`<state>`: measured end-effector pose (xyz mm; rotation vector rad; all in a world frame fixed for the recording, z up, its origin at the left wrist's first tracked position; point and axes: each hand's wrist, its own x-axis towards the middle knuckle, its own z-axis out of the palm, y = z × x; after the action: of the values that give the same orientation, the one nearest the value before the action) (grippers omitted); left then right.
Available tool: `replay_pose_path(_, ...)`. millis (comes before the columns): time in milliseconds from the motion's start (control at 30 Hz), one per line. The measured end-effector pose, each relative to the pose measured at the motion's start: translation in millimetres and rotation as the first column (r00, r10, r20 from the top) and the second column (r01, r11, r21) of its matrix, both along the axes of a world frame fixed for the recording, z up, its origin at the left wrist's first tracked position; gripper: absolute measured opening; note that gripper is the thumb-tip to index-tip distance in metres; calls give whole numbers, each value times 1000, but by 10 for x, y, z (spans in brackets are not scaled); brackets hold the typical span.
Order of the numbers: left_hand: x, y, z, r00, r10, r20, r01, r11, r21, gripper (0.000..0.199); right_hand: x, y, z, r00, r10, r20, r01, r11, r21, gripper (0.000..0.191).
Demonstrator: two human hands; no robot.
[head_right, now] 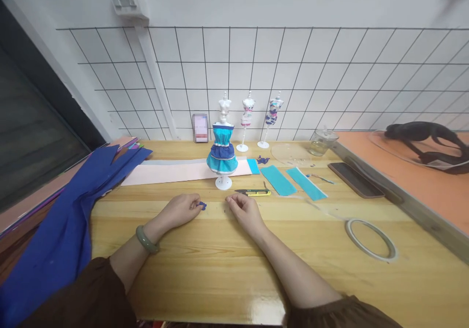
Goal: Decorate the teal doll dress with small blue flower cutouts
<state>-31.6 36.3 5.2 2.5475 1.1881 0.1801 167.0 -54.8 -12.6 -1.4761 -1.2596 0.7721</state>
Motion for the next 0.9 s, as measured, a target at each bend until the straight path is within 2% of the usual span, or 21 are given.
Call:
replay_pose_path(200,1,27,-25,994,101,47,-97,992,-82,31,13,14,-51,1000,15,9,-15,1000,5,36)
replay_pose_path(467,-20,56,-15,984,123,126,-101,981,-166,40,45,25,-41,1000,-10,11,9,999,34,35)
replay_pose_path(733,16,59,-54,939,211,272,-174,973,-153,41,88,60,-43,998,-41,47,38,997,68,37)
replay_pose_path(900,48,-28,16,913,170,371,-151,985,-80,34,80,53,-42,986,-60,154,46,995,89,38)
